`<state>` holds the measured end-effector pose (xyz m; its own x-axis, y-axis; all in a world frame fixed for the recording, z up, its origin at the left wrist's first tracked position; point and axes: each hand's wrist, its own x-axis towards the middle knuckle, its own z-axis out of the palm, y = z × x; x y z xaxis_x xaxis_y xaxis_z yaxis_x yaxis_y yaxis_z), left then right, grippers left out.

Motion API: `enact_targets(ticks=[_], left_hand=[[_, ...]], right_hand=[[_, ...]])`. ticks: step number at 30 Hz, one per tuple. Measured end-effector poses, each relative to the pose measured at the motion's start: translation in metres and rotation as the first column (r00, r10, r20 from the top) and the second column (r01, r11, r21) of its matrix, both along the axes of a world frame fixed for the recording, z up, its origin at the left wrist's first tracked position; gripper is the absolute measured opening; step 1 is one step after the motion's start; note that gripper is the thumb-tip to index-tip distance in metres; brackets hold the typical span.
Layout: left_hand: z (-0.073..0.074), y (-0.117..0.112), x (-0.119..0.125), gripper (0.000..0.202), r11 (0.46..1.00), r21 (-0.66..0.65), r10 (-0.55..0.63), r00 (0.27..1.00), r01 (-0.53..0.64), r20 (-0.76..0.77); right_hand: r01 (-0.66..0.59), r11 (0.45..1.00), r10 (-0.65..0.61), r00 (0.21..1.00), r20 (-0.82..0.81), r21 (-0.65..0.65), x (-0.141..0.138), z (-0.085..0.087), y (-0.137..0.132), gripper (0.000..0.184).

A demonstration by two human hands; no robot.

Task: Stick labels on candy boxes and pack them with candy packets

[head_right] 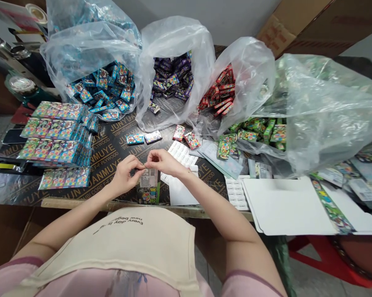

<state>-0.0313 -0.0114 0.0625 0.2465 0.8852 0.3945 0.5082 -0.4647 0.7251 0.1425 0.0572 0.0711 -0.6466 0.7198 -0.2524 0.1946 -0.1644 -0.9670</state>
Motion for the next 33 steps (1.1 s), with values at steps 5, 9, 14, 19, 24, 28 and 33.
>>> enact_targets(ticks=[5,9,14,19,24,28,33], left_hand=[[-0.004,0.0,0.007,0.023,0.989,0.061,0.129,0.989,-0.133,0.067],[-0.004,0.001,0.01,0.025,0.989,0.059,0.129,0.99,-0.132,0.062],[-0.006,0.002,0.001,0.012,0.995,0.027,0.1,0.99,-0.097,-0.1],[-0.022,0.01,-0.027,0.026,0.996,-0.015,0.074,0.952,-0.082,-0.299],[-0.035,0.026,-0.053,0.029,0.976,-0.161,0.02,0.797,-0.147,-0.604],[-0.038,0.034,-0.048,0.032,0.975,-0.221,-0.182,0.626,0.015,-0.759],[-0.051,0.029,-0.016,0.065,0.828,-0.381,-0.556,0.522,0.411,-0.646]], right_hand=[[0.145,0.978,-0.16,0.983,-0.089,-0.152,-0.001,-0.006,-0.006,0.035],[0.23,0.883,-0.306,0.943,-0.128,-0.41,-0.004,-0.013,-0.017,0.041],[0.37,0.866,-0.417,0.906,-0.077,-0.336,0.015,-0.025,-0.013,0.03],[0.479,0.708,-0.641,0.744,0.187,0.519,0.082,-0.05,0.004,0.022],[0.111,0.751,-0.549,0.653,0.522,0.651,0.113,-0.084,-0.008,0.015],[0.017,0.776,-0.513,0.597,0.617,0.63,0.107,-0.099,-0.018,0.011],[0.005,0.772,-0.504,0.614,0.608,0.636,0.102,-0.101,-0.019,0.007]])
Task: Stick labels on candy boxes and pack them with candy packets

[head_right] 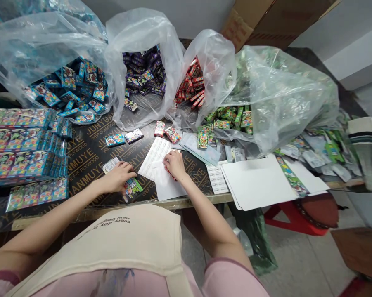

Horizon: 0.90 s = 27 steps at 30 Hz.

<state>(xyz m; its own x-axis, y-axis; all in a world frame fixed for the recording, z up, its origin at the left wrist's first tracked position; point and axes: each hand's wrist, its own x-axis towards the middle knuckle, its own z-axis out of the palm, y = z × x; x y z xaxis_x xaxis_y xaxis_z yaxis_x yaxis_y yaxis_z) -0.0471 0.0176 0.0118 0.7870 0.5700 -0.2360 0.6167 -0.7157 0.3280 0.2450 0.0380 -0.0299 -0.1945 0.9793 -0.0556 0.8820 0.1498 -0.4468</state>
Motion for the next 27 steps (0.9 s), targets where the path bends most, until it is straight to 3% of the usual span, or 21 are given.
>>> enact_targets(ticks=[4,7,10,12,14,16,18,19,21,23,27], left_hand=[[-0.008,-0.005,0.019,0.063,0.995,-0.022,-0.099,0.995,0.099,-0.015],[0.0,-0.002,0.023,0.051,0.984,-0.149,-0.109,0.993,0.102,-0.037],[0.02,0.006,0.018,0.037,0.957,-0.289,0.029,1.0,-0.031,-0.01],[0.033,0.01,0.01,0.034,0.927,-0.34,0.222,0.963,-0.16,0.153],[0.041,0.009,0.003,0.037,0.866,-0.423,0.437,0.814,-0.267,0.381],[0.041,0.003,-0.002,0.035,0.772,-0.549,0.617,0.586,-0.321,0.524],[0.034,-0.007,-0.003,0.031,0.67,-0.666,0.737,0.399,-0.329,0.545],[0.03,-0.012,-0.002,0.031,0.631,-0.705,0.773,0.341,-0.324,0.535],[0.022,-0.022,0.001,0.032,0.583,-0.75,0.81,0.285,-0.311,0.512],[0.018,-0.029,0.003,0.034,0.56,-0.774,0.826,0.275,-0.296,0.492],[0.027,-0.03,0.002,0.036,0.558,-0.754,0.83,0.208,-0.348,0.518]], right_hand=[[-0.04,0.999,0.04,0.998,-0.044,0.009,-0.001,0.0,-0.004,0.012],[-0.036,0.999,0.037,0.995,-0.091,0.016,0.0,-0.002,-0.007,0.013],[-0.003,1.0,0.005,0.99,-0.144,0.017,0.005,-0.005,-0.008,0.012],[0.022,1.0,-0.018,0.982,-0.187,0.016,0.009,-0.003,-0.009,0.011],[0.052,0.998,-0.043,0.972,-0.231,0.032,0.006,0.003,-0.01,0.009],[0.102,0.994,-0.079,0.933,-0.352,0.046,-0.005,0.016,-0.011,0.019],[0.131,0.991,-0.099,0.819,-0.566,0.016,-0.026,0.035,-0.015,0.036],[0.121,0.993,-0.1,0.728,-0.678,-0.017,-0.039,0.044,-0.017,0.042],[0.057,0.995,-0.102,0.549,-0.829,-0.085,-0.064,0.061,-0.021,0.047],[0.013,0.99,-0.129,0.451,-0.883,-0.138,-0.085,0.073,-0.026,0.046],[0.033,0.98,-0.191,0.45,-0.872,-0.197,-0.105,0.079,-0.033,0.039]])
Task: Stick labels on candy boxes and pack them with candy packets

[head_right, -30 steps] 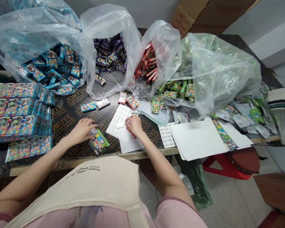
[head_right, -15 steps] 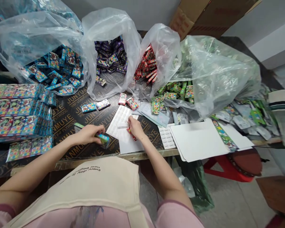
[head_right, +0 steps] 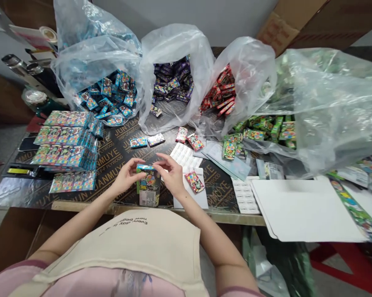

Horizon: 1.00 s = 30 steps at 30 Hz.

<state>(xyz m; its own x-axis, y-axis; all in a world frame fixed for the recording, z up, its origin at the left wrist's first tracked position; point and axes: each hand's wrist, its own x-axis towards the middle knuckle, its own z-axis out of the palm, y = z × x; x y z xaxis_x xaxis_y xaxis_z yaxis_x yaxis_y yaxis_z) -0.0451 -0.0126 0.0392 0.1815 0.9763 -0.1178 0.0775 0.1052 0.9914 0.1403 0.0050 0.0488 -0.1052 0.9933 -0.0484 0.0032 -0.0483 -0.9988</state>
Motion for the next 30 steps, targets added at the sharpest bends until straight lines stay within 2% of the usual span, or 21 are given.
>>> enact_targets(ticks=[3,9,12,14,17,20,22,24,27,30], left_hand=[[0.011,0.006,-0.004,0.024,0.998,0.05,0.033,0.999,-0.032,-0.026],[0.025,0.015,-0.005,0.015,0.986,0.165,0.011,0.99,0.012,-0.138],[0.03,0.015,-0.004,0.016,0.974,0.213,-0.025,0.975,0.074,-0.222],[0.031,0.012,-0.004,0.016,0.939,0.318,-0.029,0.951,0.131,-0.307],[0.03,0.008,-0.004,0.015,0.854,0.48,0.005,0.919,0.202,-0.394],[0.026,0.006,-0.005,0.014,0.835,0.503,0.015,0.905,0.223,-0.426],[0.025,0.006,-0.005,0.013,0.847,0.48,0.011,0.895,0.229,-0.446],[0.024,0.005,-0.003,0.015,0.853,0.467,0.003,0.892,0.234,-0.452],[0.025,0.003,0.001,0.014,0.856,0.478,0.027,0.907,0.197,-0.421],[0.026,0.0,0.006,0.007,0.86,0.494,0.08,0.922,0.128,-0.378]], right_hand=[[0.002,1.0,-0.002,1.0,0.026,-0.003,0.001,-0.001,-0.003,0.038],[0.002,1.0,-0.002,0.999,0.033,0.014,0.005,0.001,-0.005,0.029],[-0.014,1.0,0.013,0.999,0.047,0.02,0.006,-0.001,-0.006,0.027],[-0.015,0.999,0.013,0.998,0.062,0.034,0.007,-0.003,-0.004,0.028],[0.039,0.991,-0.053,0.992,0.113,0.129,0.013,-0.002,0.004,0.028],[0.068,0.976,-0.1,0.983,0.152,0.207,0.02,0.011,0.018,0.022],[-0.022,0.984,-0.009,0.985,0.172,0.174,0.022,0.024,0.028,0.028],[-0.197,0.978,0.181,0.967,0.178,0.073,0.02,0.035,0.037,0.033],[-0.456,0.884,0.465,0.878,0.116,-0.101,0.014,0.041,0.045,0.038],[-0.562,0.808,0.58,0.811,0.073,-0.18,0.007,0.038,0.047,0.04]])
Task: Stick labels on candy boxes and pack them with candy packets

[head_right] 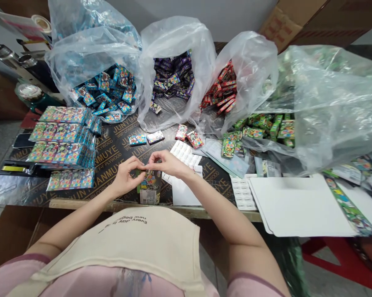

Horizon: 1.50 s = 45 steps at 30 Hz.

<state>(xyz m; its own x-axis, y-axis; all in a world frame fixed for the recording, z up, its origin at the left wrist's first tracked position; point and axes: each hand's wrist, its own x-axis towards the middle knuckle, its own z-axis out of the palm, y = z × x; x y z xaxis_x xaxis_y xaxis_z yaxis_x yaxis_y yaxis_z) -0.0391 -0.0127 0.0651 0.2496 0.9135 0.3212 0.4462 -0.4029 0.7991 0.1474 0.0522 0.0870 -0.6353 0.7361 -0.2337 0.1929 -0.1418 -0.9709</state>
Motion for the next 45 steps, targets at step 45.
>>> enact_targets(ticks=[45], left_hand=[[-0.082,-0.127,-0.187,0.05,0.89,0.158,0.387,0.527,-0.428,-0.757]], right_hand=[[0.238,0.775,-0.427,0.88,0.208,0.586,0.014,-0.11,0.003,0.016]])
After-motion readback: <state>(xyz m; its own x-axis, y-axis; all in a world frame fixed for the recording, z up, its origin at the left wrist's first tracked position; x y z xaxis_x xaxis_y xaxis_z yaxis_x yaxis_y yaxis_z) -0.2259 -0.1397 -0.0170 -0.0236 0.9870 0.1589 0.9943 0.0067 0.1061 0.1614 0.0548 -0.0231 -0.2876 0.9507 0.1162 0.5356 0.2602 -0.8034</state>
